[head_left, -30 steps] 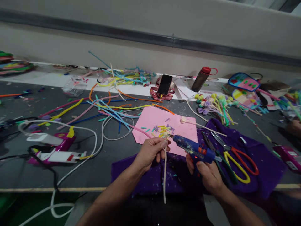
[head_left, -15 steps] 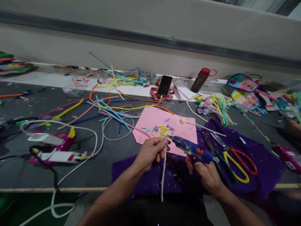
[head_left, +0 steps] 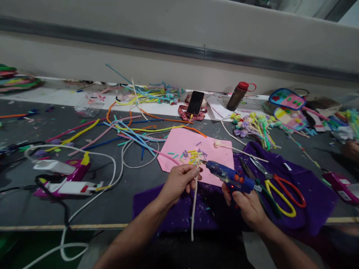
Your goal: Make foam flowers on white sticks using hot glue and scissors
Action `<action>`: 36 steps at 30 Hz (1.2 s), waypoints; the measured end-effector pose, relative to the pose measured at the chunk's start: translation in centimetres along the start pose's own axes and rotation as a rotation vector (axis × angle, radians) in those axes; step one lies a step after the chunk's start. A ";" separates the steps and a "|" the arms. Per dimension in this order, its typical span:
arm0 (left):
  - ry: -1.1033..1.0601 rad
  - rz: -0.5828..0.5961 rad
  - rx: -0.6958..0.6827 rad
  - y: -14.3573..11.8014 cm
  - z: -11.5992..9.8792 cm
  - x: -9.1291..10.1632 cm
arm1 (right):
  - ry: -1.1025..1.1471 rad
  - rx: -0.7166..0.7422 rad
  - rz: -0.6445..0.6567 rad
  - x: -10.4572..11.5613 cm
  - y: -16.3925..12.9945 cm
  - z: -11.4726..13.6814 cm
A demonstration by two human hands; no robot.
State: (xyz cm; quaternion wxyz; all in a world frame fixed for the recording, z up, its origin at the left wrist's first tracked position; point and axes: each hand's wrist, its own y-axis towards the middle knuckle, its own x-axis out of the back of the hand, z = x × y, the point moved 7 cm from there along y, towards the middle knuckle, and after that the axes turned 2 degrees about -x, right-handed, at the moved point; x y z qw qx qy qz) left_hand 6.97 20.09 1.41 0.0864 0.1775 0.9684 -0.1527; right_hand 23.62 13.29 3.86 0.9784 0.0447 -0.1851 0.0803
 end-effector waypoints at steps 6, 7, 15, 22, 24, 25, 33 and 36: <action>0.002 -0.004 -0.004 0.0 -0.2 0.1 | -0.039 -0.021 0.033 -0.2 -0.5 -0.1; -0.002 -0.006 -0.001 0.0 -0.2 0.1 | -0.044 -0.019 0.040 -0.2 -0.5 0.0; 0.012 -0.013 -0.002 0.0 0.0 0.1 | -0.048 0.019 0.017 -0.2 -0.2 0.6; -0.062 -0.087 -0.032 0.0 -1.0 1.3 | -0.171 0.082 0.053 1.3 -0.9 0.9; -0.099 -0.125 -0.040 0.0 -1.4 1.9 | -0.341 0.133 0.012 2.4 -0.5 1.1; -0.111 -0.139 -0.040 0.0 -1.5 2.2 | -0.449 0.148 -0.008 2.8 -0.2 1.0; -0.132 -0.134 -0.004 -0.3 -1.9 2.9 | -0.972 0.117 0.014 2.2 1.3 -1.3; -0.137 -0.095 0.028 -0.2 -2.8 3.0 | -0.998 0.165 0.028 2.5 1.3 0.1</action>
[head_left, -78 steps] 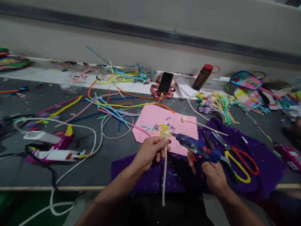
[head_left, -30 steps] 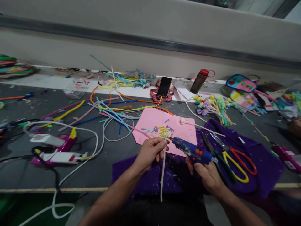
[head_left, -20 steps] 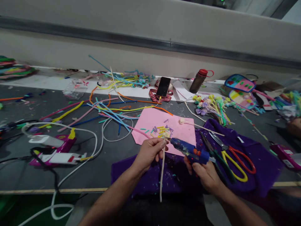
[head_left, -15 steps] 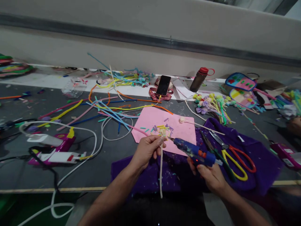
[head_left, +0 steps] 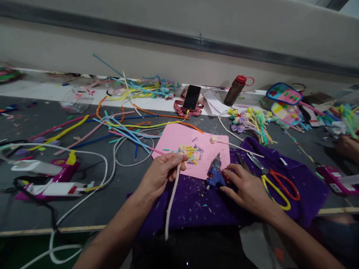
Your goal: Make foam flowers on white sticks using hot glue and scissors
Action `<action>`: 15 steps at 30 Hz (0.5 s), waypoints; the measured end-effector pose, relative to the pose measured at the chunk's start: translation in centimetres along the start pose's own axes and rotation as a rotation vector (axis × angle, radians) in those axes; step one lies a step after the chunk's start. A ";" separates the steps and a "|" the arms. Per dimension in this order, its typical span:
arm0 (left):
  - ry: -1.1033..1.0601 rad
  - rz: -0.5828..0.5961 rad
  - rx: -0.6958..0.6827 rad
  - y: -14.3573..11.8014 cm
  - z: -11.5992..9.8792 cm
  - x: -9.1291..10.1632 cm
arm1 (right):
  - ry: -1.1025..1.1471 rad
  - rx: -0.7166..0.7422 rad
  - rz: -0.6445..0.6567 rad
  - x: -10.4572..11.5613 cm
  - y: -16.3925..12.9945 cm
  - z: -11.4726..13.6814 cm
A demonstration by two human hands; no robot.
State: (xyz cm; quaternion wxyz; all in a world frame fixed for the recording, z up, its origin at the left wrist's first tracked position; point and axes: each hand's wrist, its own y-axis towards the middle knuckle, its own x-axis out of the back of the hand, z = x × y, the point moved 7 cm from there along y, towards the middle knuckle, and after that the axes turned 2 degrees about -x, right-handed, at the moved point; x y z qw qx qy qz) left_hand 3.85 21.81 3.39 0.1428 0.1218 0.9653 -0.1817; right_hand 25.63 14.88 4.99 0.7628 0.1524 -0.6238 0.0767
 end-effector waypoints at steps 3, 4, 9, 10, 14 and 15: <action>0.029 0.014 -0.004 0.8 -0.8 0.2 | 0.056 0.059 -0.043 2.2 1.4 0.4; 0.034 0.007 -0.013 1.2 -0.9 0.4 | 0.087 0.095 -0.031 2.6 2.3 0.6; 0.064 -0.038 -0.038 2.7 0.2 1.7 | 0.121 0.274 0.136 1.1 8.2 1.9; 0.070 -0.042 -0.043 2.7 0.4 1.8 | 0.099 0.291 0.156 0.5 9.3 2.2; 0.083 -0.030 -0.055 2.6 0.5 2.1 | -0.019 0.301 0.240 -1.9 12.3 2.8; 0.084 -0.028 -0.056 2.6 0.4 2.1 | -0.045 0.283 0.253 -2.3 12.8 2.9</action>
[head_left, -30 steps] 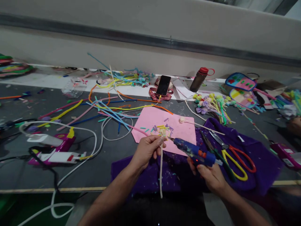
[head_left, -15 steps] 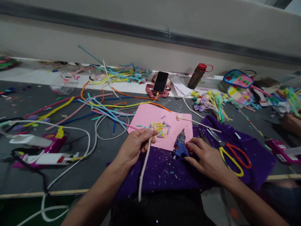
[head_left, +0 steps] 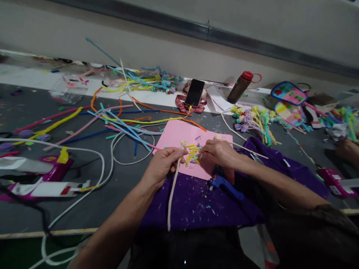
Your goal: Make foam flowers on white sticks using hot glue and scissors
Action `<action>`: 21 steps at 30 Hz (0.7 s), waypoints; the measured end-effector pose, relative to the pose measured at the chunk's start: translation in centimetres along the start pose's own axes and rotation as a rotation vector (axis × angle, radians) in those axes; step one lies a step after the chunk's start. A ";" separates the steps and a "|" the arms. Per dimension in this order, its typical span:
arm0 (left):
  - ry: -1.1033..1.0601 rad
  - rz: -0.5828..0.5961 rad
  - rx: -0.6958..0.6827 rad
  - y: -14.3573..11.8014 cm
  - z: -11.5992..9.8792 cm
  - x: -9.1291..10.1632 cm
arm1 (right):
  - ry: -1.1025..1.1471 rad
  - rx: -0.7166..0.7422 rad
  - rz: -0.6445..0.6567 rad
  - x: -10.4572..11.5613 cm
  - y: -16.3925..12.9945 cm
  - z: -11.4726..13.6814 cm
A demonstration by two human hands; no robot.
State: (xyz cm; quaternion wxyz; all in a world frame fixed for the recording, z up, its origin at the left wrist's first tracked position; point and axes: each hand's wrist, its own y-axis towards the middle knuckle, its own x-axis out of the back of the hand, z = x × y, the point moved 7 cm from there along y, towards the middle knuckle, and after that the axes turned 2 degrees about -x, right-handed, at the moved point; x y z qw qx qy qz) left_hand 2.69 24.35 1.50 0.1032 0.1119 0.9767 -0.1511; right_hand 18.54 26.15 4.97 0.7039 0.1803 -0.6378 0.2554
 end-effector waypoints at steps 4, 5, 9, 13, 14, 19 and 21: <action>-0.029 -0.045 -0.018 -0.1 -0.5 0.6 | -0.034 -0.076 0.024 -0.8 1.3 -0.2; -0.037 -0.056 -0.020 -0.1 -0.6 0.7 | -0.030 -0.088 0.022 -1.0 1.5 -0.2; -0.055 -0.053 -0.017 -0.2 -0.6 0.8 | -0.001 -0.126 -0.002 -1.5 2.1 -0.4; -0.071 -0.041 -0.028 -0.3 -0.8 0.6 | 0.163 -0.149 -0.050 -1.2 2.3 -1.5; -0.073 -0.041 -0.032 -0.4 -0.9 0.6 | 0.248 -0.156 -0.062 -1.1 2.3 -2.0; -0.063 -0.025 -0.033 -0.6 -1.1 0.3 | 0.710 -0.241 -0.004 -1.4 1.3 -3.9; -0.052 -0.022 -0.029 -0.7 -1.1 0.3 | 0.963 -0.307 0.042 -2.0 0.7 -4.2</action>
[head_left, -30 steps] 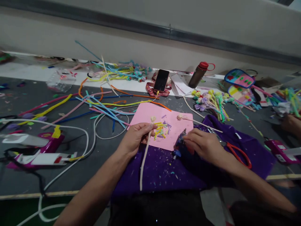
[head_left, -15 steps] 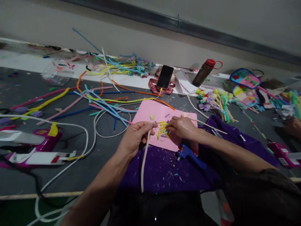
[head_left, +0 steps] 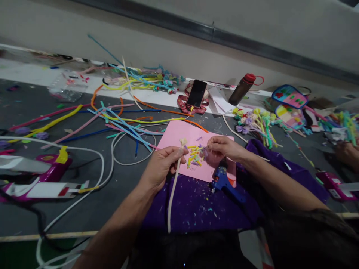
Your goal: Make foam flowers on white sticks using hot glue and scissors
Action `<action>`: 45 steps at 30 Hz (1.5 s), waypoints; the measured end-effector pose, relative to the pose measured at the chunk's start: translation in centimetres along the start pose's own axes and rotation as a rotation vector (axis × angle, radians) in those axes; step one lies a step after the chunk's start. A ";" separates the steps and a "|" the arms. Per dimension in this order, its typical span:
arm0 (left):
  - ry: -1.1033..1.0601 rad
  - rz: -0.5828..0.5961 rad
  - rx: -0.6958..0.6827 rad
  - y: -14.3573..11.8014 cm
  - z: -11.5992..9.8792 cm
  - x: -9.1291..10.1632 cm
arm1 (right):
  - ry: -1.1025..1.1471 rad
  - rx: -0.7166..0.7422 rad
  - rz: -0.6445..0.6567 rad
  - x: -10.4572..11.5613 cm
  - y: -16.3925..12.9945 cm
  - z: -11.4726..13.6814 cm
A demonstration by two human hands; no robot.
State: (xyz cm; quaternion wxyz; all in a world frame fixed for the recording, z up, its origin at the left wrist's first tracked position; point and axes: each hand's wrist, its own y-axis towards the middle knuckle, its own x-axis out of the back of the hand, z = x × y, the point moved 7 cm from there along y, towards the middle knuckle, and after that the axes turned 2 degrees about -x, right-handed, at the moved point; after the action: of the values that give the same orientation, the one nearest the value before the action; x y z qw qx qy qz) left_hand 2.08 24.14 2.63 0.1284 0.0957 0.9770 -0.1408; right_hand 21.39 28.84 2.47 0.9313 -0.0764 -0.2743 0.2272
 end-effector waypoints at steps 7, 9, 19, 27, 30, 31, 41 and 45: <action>0.004 -0.007 0.004 0.0 0.2 0.0 | 0.321 -0.051 0.037 0.0 -0.9 -0.4; 0.003 -0.008 0.003 0.0 0.1 0.0 | 0.233 0.013 -0.018 0.6 -1.0 -0.1; 0.027 -0.007 -0.009 0.1 0.1 0.0 | -0.989 0.203 -0.089 -1.6 1.2 2.5; 0.027 0.013 -0.013 -0.1 0.0 -0.1 | -1.087 0.031 -0.187 1.5 0.1 1.7; 0.032 0.011 -0.007 -0.2 0.0 -0.2 | -1.087 0.018 -0.186 1.5 -0.7 2.1; 0.033 0.008 -0.008 -0.2 0.0 -0.2 | -1.084 0.022 -0.193 1.5 -0.8 2.4; 0.041 -0.010 -0.018 0.0 0.0 0.1 | -1.059 0.146 -0.123 -1.3 0.9 2.6; 0.036 -0.001 -0.017 0.0 -0.1 0.0 | -1.068 0.128 -0.168 -0.2 0.5 2.3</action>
State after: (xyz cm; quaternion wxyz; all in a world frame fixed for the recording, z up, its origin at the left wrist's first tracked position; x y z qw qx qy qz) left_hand 2.09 24.13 2.76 0.1114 0.0965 0.9804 -0.1311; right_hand 19.76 29.25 4.13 0.6800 0.1286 -0.7002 0.1755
